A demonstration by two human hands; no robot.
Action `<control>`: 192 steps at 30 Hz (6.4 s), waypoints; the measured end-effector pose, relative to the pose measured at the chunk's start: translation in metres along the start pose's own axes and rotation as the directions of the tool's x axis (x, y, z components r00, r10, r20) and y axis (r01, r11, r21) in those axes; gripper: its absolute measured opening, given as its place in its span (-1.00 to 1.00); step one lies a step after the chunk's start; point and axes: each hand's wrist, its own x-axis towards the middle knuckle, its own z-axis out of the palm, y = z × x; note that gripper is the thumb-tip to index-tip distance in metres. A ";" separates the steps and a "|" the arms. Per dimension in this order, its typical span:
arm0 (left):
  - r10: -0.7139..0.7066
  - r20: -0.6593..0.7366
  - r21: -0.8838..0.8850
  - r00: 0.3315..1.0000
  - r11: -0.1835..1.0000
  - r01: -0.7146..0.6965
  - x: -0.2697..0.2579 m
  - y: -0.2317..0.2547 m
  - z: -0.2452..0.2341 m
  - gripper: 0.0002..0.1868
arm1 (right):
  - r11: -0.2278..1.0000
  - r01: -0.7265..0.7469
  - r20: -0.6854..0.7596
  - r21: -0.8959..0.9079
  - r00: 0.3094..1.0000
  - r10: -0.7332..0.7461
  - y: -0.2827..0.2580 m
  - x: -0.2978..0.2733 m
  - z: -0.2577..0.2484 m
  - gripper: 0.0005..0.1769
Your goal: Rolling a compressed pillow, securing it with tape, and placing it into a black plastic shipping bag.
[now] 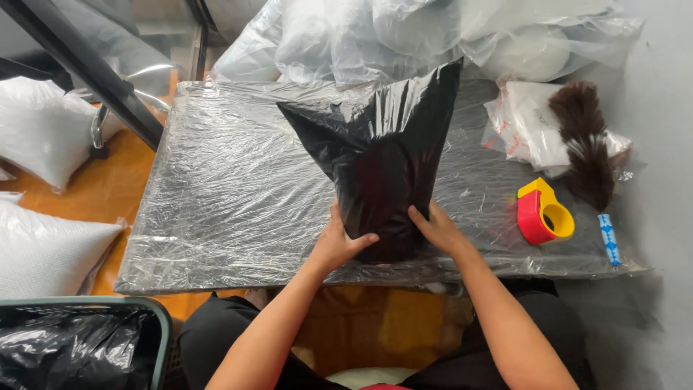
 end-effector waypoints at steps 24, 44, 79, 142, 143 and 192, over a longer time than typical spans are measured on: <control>-0.120 0.026 0.163 0.992 0.980 0.114 -0.012 0.038 -0.017 0.22 | 0.978 0.086 -0.023 -0.191 0.995 -0.092 -0.080 -0.084 -0.020 -0.17; 0.137 -0.093 0.616 0.986 0.786 -0.051 -0.039 0.048 0.000 0.10 | 0.786 0.240 -0.171 -0.570 0.901 -0.400 -0.038 -0.131 -0.011 -0.19; 0.511 -0.109 0.421 0.852 0.801 -0.426 0.001 -0.064 -0.091 -0.72 | 0.475 -0.113 -0.351 0.873 0.532 0.771 0.462 -0.179 0.057 -0.69; 0.159 -0.183 -0.544 0.970 0.805 -0.235 -0.056 0.012 -0.099 -0.68 | 0.785 0.080 -0.345 0.614 0.922 0.175 -0.016 -0.015 -0.025 -0.45; 0.349 -0.022 -0.546 0.937 0.781 -0.303 -0.053 -0.001 -0.106 -0.53 | 0.729 0.118 -0.341 0.674 0.926 0.166 -0.018 -0.017 -0.031 -0.59; 0.787 0.356 0.153 0.504 0.483 -0.862 -0.096 0.109 -0.056 -0.41 | 0.494 0.757 0.185 0.427 0.461 -0.868 -0.118 -0.147 -0.063 -0.79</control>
